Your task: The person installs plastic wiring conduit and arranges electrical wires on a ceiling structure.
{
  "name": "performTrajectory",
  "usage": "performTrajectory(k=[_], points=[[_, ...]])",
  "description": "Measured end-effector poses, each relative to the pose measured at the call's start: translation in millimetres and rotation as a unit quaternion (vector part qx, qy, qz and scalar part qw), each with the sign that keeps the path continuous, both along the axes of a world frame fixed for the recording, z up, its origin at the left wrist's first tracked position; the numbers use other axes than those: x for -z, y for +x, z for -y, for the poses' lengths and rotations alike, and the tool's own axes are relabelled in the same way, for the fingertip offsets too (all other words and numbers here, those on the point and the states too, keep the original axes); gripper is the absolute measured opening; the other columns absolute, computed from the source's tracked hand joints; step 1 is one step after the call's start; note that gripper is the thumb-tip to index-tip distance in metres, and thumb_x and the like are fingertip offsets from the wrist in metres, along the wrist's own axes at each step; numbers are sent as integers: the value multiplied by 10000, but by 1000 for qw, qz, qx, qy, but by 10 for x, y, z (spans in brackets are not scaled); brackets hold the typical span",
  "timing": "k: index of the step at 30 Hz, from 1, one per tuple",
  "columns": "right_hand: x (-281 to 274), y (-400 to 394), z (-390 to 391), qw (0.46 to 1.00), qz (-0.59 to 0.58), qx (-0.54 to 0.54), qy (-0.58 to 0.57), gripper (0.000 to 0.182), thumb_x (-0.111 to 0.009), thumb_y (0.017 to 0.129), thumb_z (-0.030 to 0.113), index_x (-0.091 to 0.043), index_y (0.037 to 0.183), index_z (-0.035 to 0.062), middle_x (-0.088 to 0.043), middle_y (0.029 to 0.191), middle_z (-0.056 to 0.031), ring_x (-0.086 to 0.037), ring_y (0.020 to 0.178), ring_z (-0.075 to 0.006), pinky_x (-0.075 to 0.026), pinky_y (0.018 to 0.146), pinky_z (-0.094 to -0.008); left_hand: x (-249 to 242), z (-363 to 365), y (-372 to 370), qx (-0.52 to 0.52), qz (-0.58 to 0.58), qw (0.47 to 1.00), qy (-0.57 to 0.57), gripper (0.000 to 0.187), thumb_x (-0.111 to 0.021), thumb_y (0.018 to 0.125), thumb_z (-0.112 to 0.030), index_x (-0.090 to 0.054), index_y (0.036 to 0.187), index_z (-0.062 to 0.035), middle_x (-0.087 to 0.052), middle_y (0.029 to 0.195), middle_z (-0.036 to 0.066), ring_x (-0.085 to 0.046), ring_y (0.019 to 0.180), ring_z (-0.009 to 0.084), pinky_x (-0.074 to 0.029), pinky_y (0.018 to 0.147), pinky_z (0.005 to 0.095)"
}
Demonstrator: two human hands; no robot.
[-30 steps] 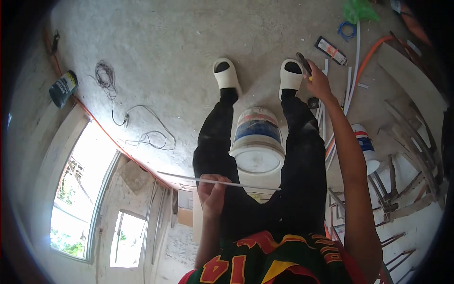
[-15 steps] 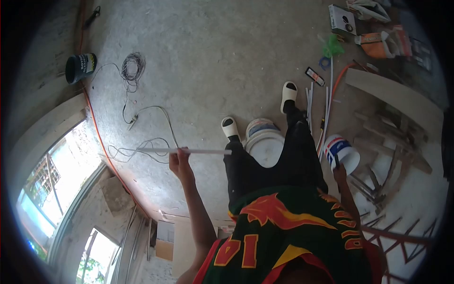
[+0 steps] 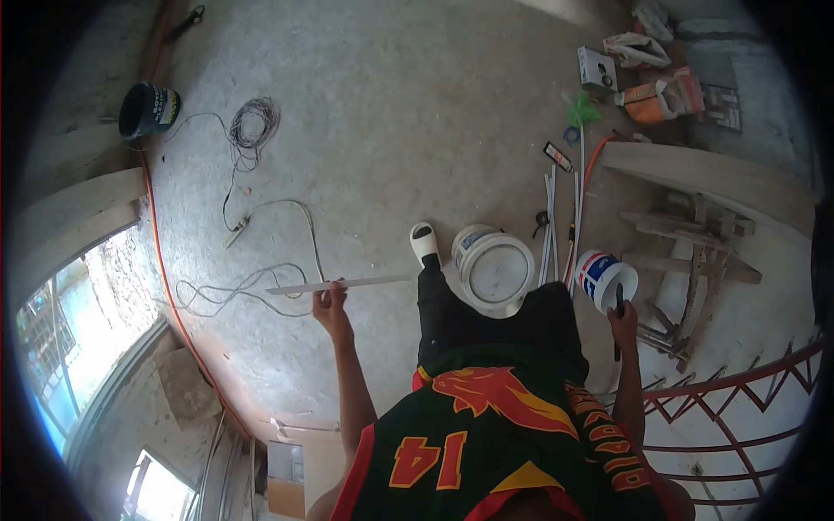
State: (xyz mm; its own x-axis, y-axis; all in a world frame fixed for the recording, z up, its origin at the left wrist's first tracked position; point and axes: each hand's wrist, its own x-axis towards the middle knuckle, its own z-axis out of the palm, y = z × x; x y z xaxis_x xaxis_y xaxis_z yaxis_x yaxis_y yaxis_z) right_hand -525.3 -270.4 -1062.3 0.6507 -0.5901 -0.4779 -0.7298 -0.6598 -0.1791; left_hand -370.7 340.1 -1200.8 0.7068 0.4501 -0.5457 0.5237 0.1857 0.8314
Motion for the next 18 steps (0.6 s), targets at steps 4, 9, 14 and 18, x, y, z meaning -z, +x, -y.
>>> performTrajectory(k=[4, 9, 14, 18], points=[[-84, 459, -390, 997, 60, -38, 43, 280, -704, 788, 193, -528, 846, -17, -521, 719, -111, -477, 661, -204, -427, 636, -362, -82, 148, 140, 14, 20, 999, -28, 243, -682, 917, -210, -574, 1022, -20, -712, 966, 129, -669, 844, 145, -507, 717, 258], [-67, 406, -793, 993, -22, -102, 56, 263, -680, 815, 200, -552, 912, -8, -602, 752, -224, -600, 712, -399, -462, 647, -428, -128, 145, 153, 18, 28, 999, -16, 259, -688, 912, -207, -575, 1037, -11, -711, 980, 148, -673, 858, 159, -527, 720, 273], [173, -199, -894, 993, -16, -77, 82, 213, -668, 819, 175, -568, 897, 4, -608, 735, -188, -632, 704, -347, -469, 649, -430, -210, 241, 313, 27, 45, 998, -32, 258, -683, 915, -207, -577, 1037, -5, -706, 990, 146, -672, 861, 163, -547, 758, 293], [178, -298, -1095, 994, -15, -12, 107, 208, -657, 834, 179, -591, 925, 4, -626, 741, -157, -639, 695, -305, -482, 670, -391, -394, 468, 636, 70, 82, 993, -53, 274, -678, 917, -197, -584, 1064, 13, -696, 1004, 147, -673, 863, 175, -554, 772, 297]])
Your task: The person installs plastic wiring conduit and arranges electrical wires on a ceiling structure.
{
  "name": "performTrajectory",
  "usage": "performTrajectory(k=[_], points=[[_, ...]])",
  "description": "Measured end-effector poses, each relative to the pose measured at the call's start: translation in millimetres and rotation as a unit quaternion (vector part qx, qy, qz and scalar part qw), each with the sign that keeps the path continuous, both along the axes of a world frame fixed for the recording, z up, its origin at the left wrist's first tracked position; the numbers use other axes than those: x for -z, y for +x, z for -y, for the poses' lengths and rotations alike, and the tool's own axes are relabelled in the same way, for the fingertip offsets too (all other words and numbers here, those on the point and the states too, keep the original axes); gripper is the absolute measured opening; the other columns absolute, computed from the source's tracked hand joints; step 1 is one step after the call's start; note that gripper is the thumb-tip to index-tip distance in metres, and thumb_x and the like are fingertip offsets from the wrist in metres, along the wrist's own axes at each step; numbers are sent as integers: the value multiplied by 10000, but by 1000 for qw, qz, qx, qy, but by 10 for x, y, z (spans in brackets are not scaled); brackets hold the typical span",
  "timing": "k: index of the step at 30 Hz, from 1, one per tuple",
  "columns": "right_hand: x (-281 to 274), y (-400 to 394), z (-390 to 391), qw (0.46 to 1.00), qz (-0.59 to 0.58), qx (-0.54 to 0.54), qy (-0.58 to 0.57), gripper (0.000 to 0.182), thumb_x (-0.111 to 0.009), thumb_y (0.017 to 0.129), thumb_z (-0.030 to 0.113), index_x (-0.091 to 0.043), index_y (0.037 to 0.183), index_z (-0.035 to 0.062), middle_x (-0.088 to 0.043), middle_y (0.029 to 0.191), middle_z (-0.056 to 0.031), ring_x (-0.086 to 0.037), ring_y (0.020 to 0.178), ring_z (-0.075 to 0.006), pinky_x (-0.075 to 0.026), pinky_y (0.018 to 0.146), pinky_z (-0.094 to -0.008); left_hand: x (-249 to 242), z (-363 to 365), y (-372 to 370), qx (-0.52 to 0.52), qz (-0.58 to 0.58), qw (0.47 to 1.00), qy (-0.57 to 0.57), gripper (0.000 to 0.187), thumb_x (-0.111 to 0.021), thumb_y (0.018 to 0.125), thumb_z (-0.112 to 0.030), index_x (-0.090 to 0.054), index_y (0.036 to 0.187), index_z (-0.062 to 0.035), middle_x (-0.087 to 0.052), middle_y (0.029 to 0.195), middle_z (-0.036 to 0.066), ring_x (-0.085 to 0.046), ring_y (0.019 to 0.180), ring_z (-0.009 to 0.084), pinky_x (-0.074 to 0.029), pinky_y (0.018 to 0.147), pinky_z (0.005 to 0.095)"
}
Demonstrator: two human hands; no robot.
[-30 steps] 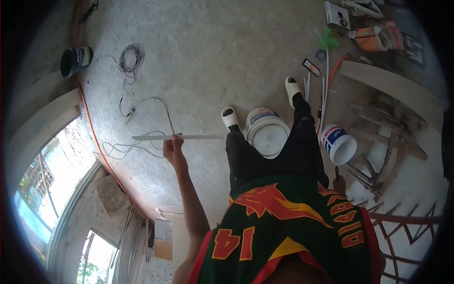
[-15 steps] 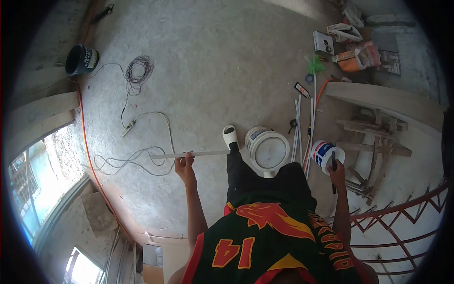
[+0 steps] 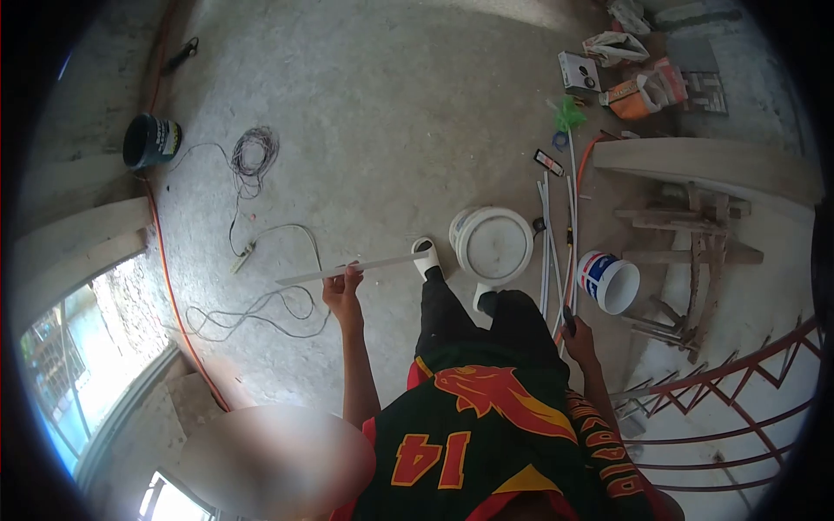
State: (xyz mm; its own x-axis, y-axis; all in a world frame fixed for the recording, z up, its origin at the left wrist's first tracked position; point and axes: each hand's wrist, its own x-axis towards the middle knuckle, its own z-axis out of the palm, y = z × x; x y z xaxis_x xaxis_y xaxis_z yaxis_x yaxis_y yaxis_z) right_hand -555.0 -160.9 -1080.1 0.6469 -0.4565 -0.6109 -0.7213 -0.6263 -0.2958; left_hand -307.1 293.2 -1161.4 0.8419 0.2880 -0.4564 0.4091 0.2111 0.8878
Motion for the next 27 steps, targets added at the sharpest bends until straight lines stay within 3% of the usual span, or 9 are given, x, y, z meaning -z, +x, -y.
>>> performTrajectory(k=[2, 7, 11, 13, 15, 16, 21, 24, 27], points=[[24, -2, -40, 1000, 18, 16, 13, 213, -655, 837, 182, -605, 951, 9, -632, 742, -137, -637, 685, -287, -482, 675, -382, -102, 193, 192, 20, 26, 999, -19, 285, -677, 917, -192, -586, 1082, 22, -691, 1010, 147, -673, 864, 182, -557, 778, 298], [-393, 417, -141, 969, 166, 149, 111, 218, -702, 853, 218, -646, 815, 11, -520, 621, -4, -449, 594, -76, -374, 555, -286, -585, 885, 614, 88, 96, 987, -90, 221, -654, 925, -135, -607, 1055, 38, -689, 1016, 157, -673, 862, 192, -566, 802, 333], [-933, 658, 39, 953, 268, 118, 78, 125, -703, 855, 149, -677, 890, 32, -472, 624, 38, -420, 599, -52, -357, 548, -255, -1125, 1603, 810, 152, 203, 950, -181, 146, -659, 910, -80, -625, 1014, 16, -696, 977, 150, -681, 851, 219, -572, 792, 382], [-1195, 791, 177, 938, 305, 143, 87, 243, -708, 831, 102, -685, 1068, 56, -498, 657, 48, -435, 626, -54, -405, 610, -244, -1481, 1973, 809, 199, 215, 935, -201, 103, -635, 915, -56, -619, 997, 6, -685, 990, 159, -675, 864, 227, -567, 783, 406], [-1464, 1008, 308, 916, 382, 99, 68, 370, -735, 783, 50, -637, 1140, 53, -551, 809, 28, -487, 691, -58, -439, 681, -248, -1847, 2303, 774, 253, 231, 920, -189, 128, -640, 906, -52, -598, 992, 33, -681, 985, 179, -682, 845, 240, -571, 787, 409], [-1543, 1085, 397, 905, 404, 101, 90, 421, -723, 754, 90, -624, 1160, 38, -557, 790, 32, -487, 698, -49, -417, 648, -227, -1993, 2447, 753, 284, 239, 917, -149, 143, -633, 914, -63, -576, 995, 41, -682, 986, 190, -684, 856, 242, -572, 802, 410], [-2319, 1644, 608, 851, 486, 121, 160, 415, -738, 717, 102, -633, 1114, 40, -593, 817, -5, -516, 697, -71, -430, 653, -248, -2827, 3011, 721, 350, 291, 865, -209, 139, -632, 919, -45, -562, 962, 67, -678, 1021, 229, -682, 916, 254, -573, 825, 397], [-2310, 1937, 1103, 786, 597, 87, 134, 308, -768, 759, 118, -674, 1042, 39, -544, 677, 33, -496, 613, -62, -412, 569, -238, -3229, 3270, 921, 366, 359, 837, -191, 139, -632, 920, -45, -573, 964, 72, -684, 997, 229, -683, 914, 250, -572, 823, 385], [-2723, 2265, 1518, 735, 663, 66, 128, 161, -745, 780, 98, -682, 911, 28, -598, 708, -1, -536, 642, -75, -434, 589, -246, -3719, 3665, 1228, 393, 418, 792, -210, 125, -624, 926, -44, -581, 978, 62, -686, 1022, 222, -677, 940, 229, -560, 841, 355]])
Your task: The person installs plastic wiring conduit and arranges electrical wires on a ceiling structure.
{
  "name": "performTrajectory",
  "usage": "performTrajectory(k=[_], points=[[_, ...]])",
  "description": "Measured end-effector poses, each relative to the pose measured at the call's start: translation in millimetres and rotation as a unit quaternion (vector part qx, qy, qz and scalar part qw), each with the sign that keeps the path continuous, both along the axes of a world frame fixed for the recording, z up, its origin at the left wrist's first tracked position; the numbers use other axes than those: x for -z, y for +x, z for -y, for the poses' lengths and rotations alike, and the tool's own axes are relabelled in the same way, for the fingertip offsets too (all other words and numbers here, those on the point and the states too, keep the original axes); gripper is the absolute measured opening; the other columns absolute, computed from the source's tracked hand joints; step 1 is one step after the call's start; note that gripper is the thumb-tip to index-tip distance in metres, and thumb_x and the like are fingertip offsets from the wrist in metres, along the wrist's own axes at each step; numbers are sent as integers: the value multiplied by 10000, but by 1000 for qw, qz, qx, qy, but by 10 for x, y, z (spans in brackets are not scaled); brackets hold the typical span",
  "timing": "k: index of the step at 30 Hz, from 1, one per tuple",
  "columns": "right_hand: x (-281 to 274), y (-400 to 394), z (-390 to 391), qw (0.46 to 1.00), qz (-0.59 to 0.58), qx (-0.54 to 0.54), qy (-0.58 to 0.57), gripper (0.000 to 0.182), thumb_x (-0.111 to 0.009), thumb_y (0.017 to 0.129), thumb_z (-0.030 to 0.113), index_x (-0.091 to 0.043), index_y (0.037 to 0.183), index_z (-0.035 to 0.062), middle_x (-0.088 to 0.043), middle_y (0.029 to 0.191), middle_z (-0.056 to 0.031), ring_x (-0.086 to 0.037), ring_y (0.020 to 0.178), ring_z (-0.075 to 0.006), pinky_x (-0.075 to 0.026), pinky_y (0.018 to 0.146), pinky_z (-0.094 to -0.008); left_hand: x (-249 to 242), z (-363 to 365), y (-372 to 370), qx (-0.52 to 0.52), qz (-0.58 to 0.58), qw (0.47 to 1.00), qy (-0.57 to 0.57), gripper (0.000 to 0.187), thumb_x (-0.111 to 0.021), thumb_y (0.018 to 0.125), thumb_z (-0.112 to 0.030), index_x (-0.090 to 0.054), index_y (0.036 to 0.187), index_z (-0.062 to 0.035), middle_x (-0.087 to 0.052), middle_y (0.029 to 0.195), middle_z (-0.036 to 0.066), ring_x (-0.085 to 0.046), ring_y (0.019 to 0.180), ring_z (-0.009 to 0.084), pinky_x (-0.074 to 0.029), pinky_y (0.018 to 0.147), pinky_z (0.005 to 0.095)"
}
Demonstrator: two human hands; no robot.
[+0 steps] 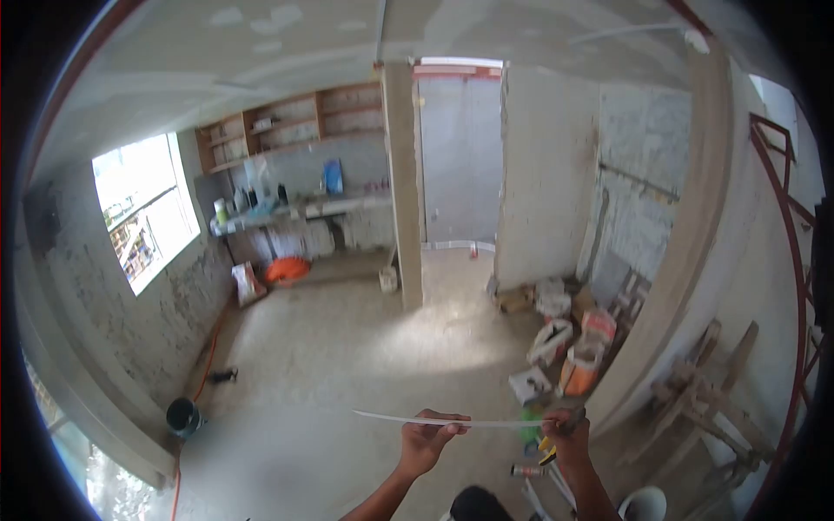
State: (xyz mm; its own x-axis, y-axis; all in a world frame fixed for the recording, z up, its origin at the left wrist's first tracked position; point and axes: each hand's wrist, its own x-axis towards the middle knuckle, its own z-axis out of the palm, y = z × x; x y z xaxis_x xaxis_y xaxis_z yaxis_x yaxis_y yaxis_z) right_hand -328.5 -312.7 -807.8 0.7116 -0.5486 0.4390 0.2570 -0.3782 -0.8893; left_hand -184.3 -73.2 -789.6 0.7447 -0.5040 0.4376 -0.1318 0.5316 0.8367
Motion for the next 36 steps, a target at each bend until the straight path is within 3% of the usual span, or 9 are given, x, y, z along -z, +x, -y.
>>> performTrajectory(k=[5, 7, 13, 18, 25, 30, 32, 35, 36], points=[[-1100, 480, 995, 965, 209, -11, -159, 99, -705, 831, 101, -650, 867, 27, -637, 807, -39, -579, 746, -108, -468, 678, -279, -1374, 872, 532, -30, 212, 975, 52, 159, -628, 920, -42, -599, 1046, 50, -698, 1030, 161, -675, 945, 187, -561, 833, 319], [-1731, 598, 1408, 961, 229, 25, -152, 180, -682, 873, 204, -609, 879, 40, -602, 836, -36, -541, 745, -125, -443, 688, -284, -2141, 1277, 719, -22, 223, 973, -56, 180, -621, 929, -64, -603, 1072, 43, -690, 999, 137, -679, 902, 189, -573, 822, 329], [-4140, 872, 2390, 882, 316, 180, -300, 190, -628, 939, 199, -634, 1013, 25, -582, 878, -7, -482, 741, -94, -411, 668, -254, -4741, 1835, 888, -84, 305, 932, -175, 313, -600, 961, -168, -511, 1185, 31, -669, 1037, 161, -673, 938, 209, -584, 822, 342], [-5691, 1055, 2790, 863, 349, 222, -290, 175, -649, 920, 183, -660, 1011, 33, -520, 718, 13, -405, 629, -70, -342, 559, -260, -6196, 2052, 951, -55, 301, 928, -211, 322, -596, 966, -210, -518, 1175, 22, -651, 1082, 150, -655, 1001, 221, -565, 873, 348], [-6942, 1433, 2923, 806, 361, 261, -391, 197, -642, 934, 201, -658, 1034, 32, -586, 793, -2, -432, 644, -72, -369, 605, -232, -7067, 2372, 1125, -84, 230, 913, -325, 308, -659, 928, -229, -602, 1054, 46, -662, 1060, 126, -655, 953, 198, -555, 864, 310], [-7356, 1593, 2734, 805, 338, 246, -421, 191, -642, 938, 201, -654, 1033, 36, -665, 928, -25, -520, 741, -96, -425, 711, -244, -7271, 2330, 1370, -121, 233, 881, -393, 304, -691, 902, -209, -641, 1048, 53, -674, 1000, 101, -655, 917, 178, -552, 838, 294], [-7446, 1637, 2648, 783, 350, 257, -445, 194, -650, 933, 204, -655, 1030, 37, -666, 925, -26, -508, 726, -91, -428, 709, -253, -7280, 2323, 1453, -112, 236, 868, -422, 342, -704, 890, -204, -634, 1082, 70, -672, 987, 102, -657, 906, 173, -560, 830, 295], [-7565, 1694, 2592, 758, 363, 287, -460, 213, -683, 909, 239, -665, 1007, 51, -648, 865, -14, -440, 666, -79, -403, 662, -250, -7339, 2312, 1490, -131, 251, 842, -460, 274, -660, 925, -216, -659, 936, 57, -666, 843, 67, -639, 800, 128, -551, 746, 290], [-7609, 1701, 2555, 748, 363, 303, -465, 218, -690, 903, 250, -667, 999, 55, -638, 839, -8, -434, 658, -80, -397, 653, -249, -7347, 2305, 1527, -130, 251, 844, -456, 300, -678, 915, -216, -655, 1007, 68, -673, 869, 84, -647, 795, 133, -559, 743, 293]])
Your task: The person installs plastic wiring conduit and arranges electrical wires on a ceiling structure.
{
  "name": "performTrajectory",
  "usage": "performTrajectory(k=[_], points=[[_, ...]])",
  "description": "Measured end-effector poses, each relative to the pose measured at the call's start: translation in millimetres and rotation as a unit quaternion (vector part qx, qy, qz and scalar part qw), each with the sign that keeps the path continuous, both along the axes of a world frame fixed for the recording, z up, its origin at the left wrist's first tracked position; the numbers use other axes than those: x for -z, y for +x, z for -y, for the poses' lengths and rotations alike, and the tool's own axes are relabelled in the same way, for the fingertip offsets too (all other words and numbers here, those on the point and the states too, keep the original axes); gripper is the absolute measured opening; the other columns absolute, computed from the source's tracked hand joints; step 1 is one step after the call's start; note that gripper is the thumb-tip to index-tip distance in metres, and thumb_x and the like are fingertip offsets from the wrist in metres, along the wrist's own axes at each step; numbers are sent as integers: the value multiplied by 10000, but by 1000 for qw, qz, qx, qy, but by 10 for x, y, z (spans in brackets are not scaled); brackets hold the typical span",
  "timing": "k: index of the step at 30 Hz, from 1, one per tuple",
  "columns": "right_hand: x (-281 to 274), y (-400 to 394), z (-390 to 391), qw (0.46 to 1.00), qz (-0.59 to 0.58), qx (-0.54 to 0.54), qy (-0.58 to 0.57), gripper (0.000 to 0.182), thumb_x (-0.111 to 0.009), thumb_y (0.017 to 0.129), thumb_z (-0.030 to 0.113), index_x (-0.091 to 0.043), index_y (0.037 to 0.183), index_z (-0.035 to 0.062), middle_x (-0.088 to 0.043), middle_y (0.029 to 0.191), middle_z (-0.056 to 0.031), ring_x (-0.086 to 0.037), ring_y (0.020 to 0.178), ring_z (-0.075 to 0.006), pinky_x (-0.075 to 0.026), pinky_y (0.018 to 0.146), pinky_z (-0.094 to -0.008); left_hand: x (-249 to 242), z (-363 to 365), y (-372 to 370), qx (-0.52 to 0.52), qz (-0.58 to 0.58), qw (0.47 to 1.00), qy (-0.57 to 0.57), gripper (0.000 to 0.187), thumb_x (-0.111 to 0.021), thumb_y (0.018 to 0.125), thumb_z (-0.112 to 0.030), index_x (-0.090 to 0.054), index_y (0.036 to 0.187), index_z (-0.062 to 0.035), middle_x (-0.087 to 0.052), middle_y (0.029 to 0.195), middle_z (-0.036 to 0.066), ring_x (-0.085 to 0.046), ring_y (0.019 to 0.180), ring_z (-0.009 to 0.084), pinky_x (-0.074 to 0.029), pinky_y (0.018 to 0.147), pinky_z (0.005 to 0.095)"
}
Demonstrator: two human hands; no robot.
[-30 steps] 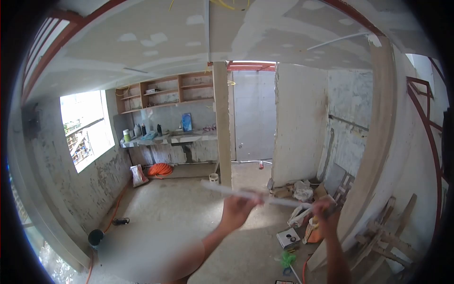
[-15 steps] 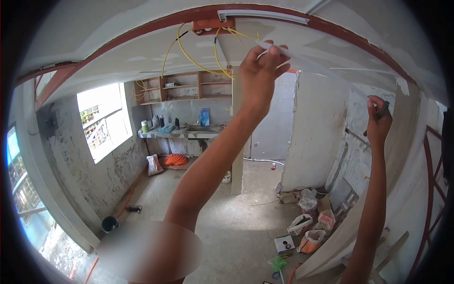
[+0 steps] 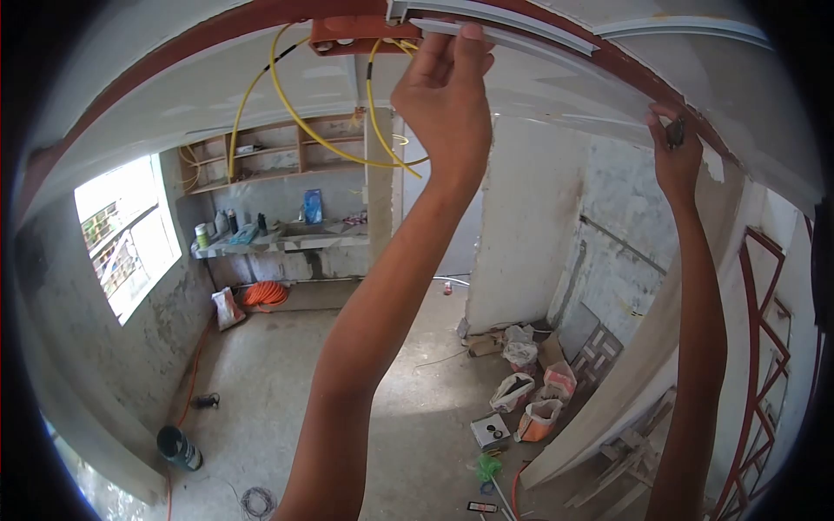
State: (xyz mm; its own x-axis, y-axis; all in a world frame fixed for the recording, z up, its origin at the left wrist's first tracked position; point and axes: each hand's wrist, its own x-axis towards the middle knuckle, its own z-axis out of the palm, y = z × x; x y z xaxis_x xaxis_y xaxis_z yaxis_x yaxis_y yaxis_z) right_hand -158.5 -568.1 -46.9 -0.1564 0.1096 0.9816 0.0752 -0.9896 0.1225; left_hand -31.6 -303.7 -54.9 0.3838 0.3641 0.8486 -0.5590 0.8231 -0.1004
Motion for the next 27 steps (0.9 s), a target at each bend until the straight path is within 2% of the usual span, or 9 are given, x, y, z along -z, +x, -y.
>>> performTrajectory(k=[4, 7, 8, 13, 17, 18, 21, 24, 27], points=[[-152, 22, -44, 999, 19, 38, -12, 226, -710, 885, 273, -674, 978, 69, -587, 742, 16, -415, 627, -84, -366, 618, -245, -59, -2, 26, 41, 16, 999, -29, 331, -713, 889, -177, -619, 1063, 88, -672, 863, 104, -655, 776, 136, -551, 708, 266], [-210, 81, -3, 999, 38, 28, -19, 216, -711, 884, 264, -679, 980, 73, -565, 711, 24, -400, 614, -81, -356, 600, -251, -77, -28, 70, 58, -12, 998, 21, 393, -673, 908, -148, -495, 1172, 81, -672, 1015, 169, -657, 972, 218, -535, 913, 362], [-204, 82, -8, 998, 43, 35, -26, 213, -713, 883, 260, -681, 977, 72, -573, 718, 20, -422, 622, -82, -366, 608, -247, -91, -13, 82, 42, -23, 999, 22, 409, -672, 916, -188, -494, 1172, 77, -688, 942, 146, -667, 912, 186, -550, 875, 356], [-176, 65, -101, 991, 86, 61, -82, 210, -720, 879, 244, -688, 974, 60, -636, 804, -9, -547, 698, -103, -429, 679, -230, -87, -51, 22, 25, -15, 999, 29, 376, -687, 905, -194, -558, 1125, 82, -683, 933, 138, -671, 892, 187, -569, 839, 339], [-151, 41, -73, 993, 87, 70, -45, 225, -713, 887, 225, -680, 990, 28, -663, 903, -41, -603, 776, -132, -459, 759, -245, -112, -25, 32, 25, -14, 999, 19, 351, -689, 904, -202, -607, 1086, 86, -678, 939, 146, -674, 877, 191, -583, 799, 314], [-159, 37, -55, 993, 86, 63, -47, 229, -710, 889, 221, -677, 995, 21, -662, 916, -47, -604, 780, -137, -461, 769, -251, -114, -10, 55, 32, -7, 999, 25, 392, -679, 912, -219, -584, 1133, 91, -679, 941, 142, -673, 882, 192, -580, 816, 327], [-226, 40, 37, 994, 77, 55, -48, 238, -707, 892, 208, -665, 1001, 1, -656, 934, -63, -610, 808, -151, -464, 796, -262, -139, 76, 163, 73, 33, 996, -42, 344, -720, 881, -153, -597, 1067, 109, -671, 879, 115, -660, 761, 136, -527, 670, 240], [-239, 49, -35, 994, 70, 60, -50, 243, -704, 893, 199, -657, 1009, -9, -646, 949, -74, -609, 848, -157, -462, 816, -267, -170, 74, 126, 136, 36, 987, -82, 366, -739, 862, -139, -582, 1068, 120, -668, 904, 128, -660, 745, 134, -502, 635, 218], [-242, 47, -11, 994, 62, 67, -53, 237, -697, 898, 191, -657, 1008, -16, -633, 970, -74, -602, 889, -159, -460, 827, -271, -165, 39, 95, 99, -12, 993, -59, 369, -752, 851, -182, -592, 1031, 98, -674, 932, 128, -681, 816, 170, -598, 709, 289]])
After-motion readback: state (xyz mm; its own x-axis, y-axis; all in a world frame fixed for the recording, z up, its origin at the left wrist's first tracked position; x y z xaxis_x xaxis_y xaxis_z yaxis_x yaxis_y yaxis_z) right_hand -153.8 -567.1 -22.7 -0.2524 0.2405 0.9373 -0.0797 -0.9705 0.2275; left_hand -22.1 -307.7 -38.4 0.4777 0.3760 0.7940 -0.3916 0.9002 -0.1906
